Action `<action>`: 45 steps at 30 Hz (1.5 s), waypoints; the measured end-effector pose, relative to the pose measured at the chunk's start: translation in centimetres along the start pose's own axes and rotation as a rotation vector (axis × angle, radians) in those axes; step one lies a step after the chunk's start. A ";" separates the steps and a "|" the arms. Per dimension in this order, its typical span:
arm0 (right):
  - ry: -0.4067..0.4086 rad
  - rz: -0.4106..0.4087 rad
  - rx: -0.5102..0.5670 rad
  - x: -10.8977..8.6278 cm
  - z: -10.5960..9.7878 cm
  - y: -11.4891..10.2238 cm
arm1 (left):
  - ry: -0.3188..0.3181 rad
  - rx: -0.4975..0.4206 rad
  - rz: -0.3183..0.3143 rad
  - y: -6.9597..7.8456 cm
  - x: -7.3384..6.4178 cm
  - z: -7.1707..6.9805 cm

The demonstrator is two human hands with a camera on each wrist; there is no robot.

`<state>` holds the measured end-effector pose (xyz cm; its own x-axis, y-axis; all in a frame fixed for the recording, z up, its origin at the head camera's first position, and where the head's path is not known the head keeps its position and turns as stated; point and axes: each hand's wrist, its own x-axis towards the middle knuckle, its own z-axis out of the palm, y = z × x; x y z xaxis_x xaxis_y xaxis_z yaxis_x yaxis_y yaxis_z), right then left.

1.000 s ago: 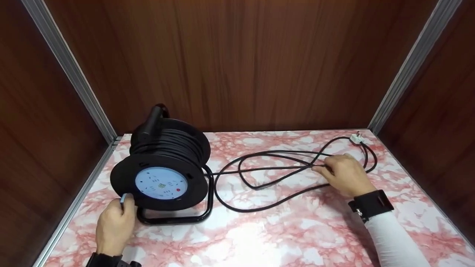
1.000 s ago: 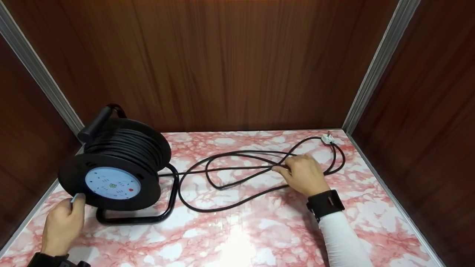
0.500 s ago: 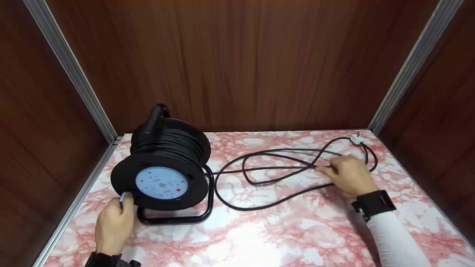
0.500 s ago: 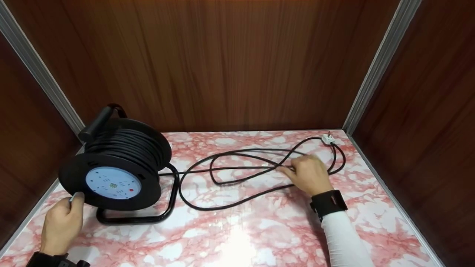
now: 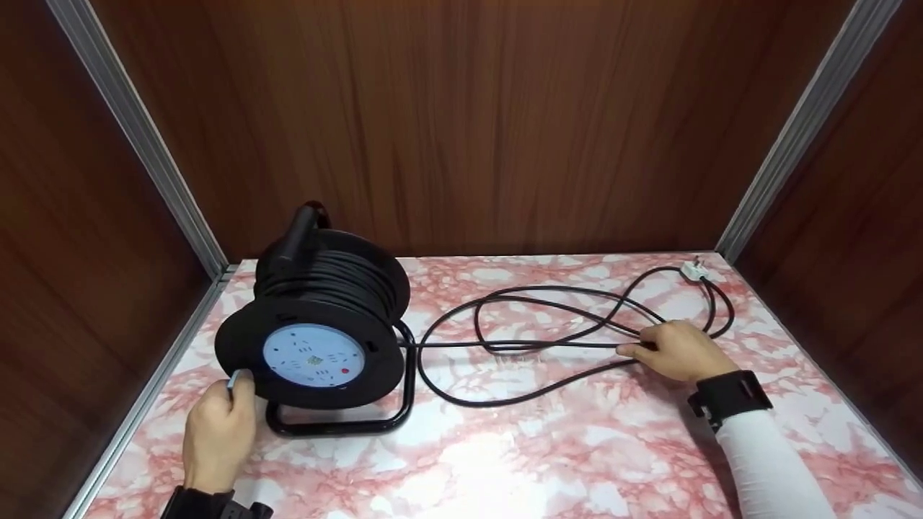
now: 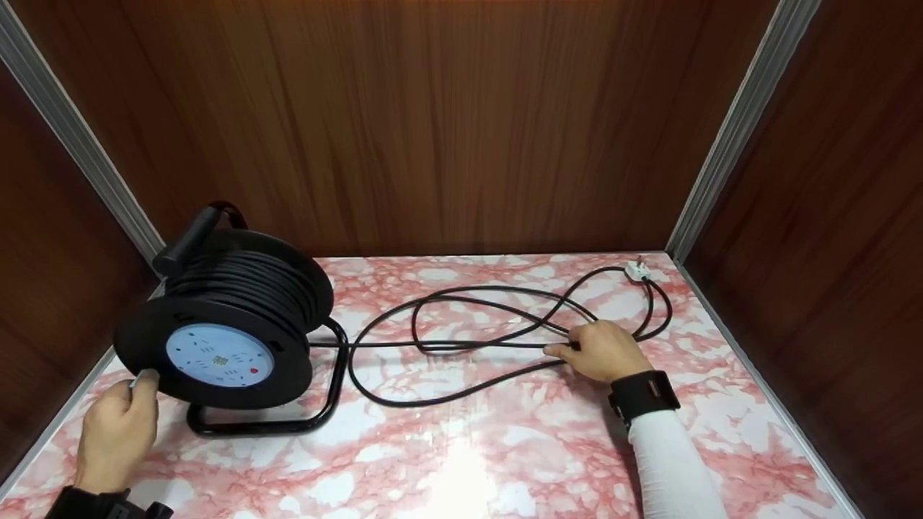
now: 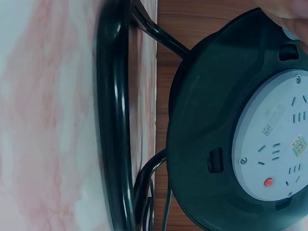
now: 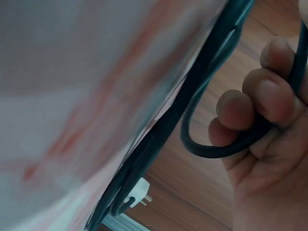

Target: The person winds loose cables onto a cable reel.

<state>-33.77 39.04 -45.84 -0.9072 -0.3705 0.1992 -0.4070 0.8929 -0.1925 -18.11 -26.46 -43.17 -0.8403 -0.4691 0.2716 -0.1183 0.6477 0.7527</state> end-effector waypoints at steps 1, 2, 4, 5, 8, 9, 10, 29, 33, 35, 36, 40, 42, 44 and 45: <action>-0.005 0.004 0.007 0.0 0.0 -0.2 | 0.003 -0.006 -0.009 0.1 0.1 -0.1; -0.007 0.003 0.013 0.1 0.0 -0.3 | 0.006 -0.014 -0.019 0.3 0.1 -0.2; -0.008 0.007 0.025 0.2 -0.1 -0.8 | 0.017 -0.032 -0.038 0.7 0.3 -0.4; -0.008 0.006 0.029 0.2 -0.1 -1.1 | 0.022 -0.042 -0.044 1.0 0.4 -0.6; -0.012 -0.008 0.040 0.3 -0.1 -1.7 | 0.045 -0.070 -0.037 2.1 0.7 -1.0; -0.014 -0.012 0.042 0.3 0.0 -2.0 | 0.055 -0.075 -0.029 2.5 0.8 -1.1; -0.015 -0.016 0.045 0.3 0.0 -2.2 | 0.067 -0.080 -0.022 2.9 0.9 -1.1; -0.015 -0.122 0.060 0.9 1.1 -3.6 | 0.112 -0.085 0.058 8.0 1.3 -2.0; 0.014 -0.165 0.056 0.9 1.3 -3.4 | 0.120 -0.096 0.072 8.4 1.2 -1.8; 0.051 -0.193 0.054 0.8 1.4 -3.2 | 0.123 -0.101 0.079 8.6 1.2 -1.7; 0.083 -0.216 0.046 0.8 1.4 -3.1 | 0.126 -0.102 0.082 8.6 1.2 -1.6; 0.325 -0.331 -0.045 1.2 1.1 -3.0 | 0.126 -0.102 0.090 8.5 1.2 -1.6; 0.456 -0.365 -0.109 1.5 0.9 -2.9 | 0.126 -0.100 0.092 8.3 1.2 -1.7; 0.503 -0.358 -0.143 1.5 0.7 -2.7 | 0.122 -0.099 0.090 8.3 1.2 -1.7; 0.481 -0.337 -0.142 1.5 0.7 -2.6 | 0.120 -0.099 0.091 8.3 1.2 -1.7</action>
<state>-34.10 35.98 -45.68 -0.5672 -0.5116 0.6455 -0.6156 0.7839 0.0804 -19.22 -22.72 -35.55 -0.7751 -0.4833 0.4069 0.0133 0.6315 0.7752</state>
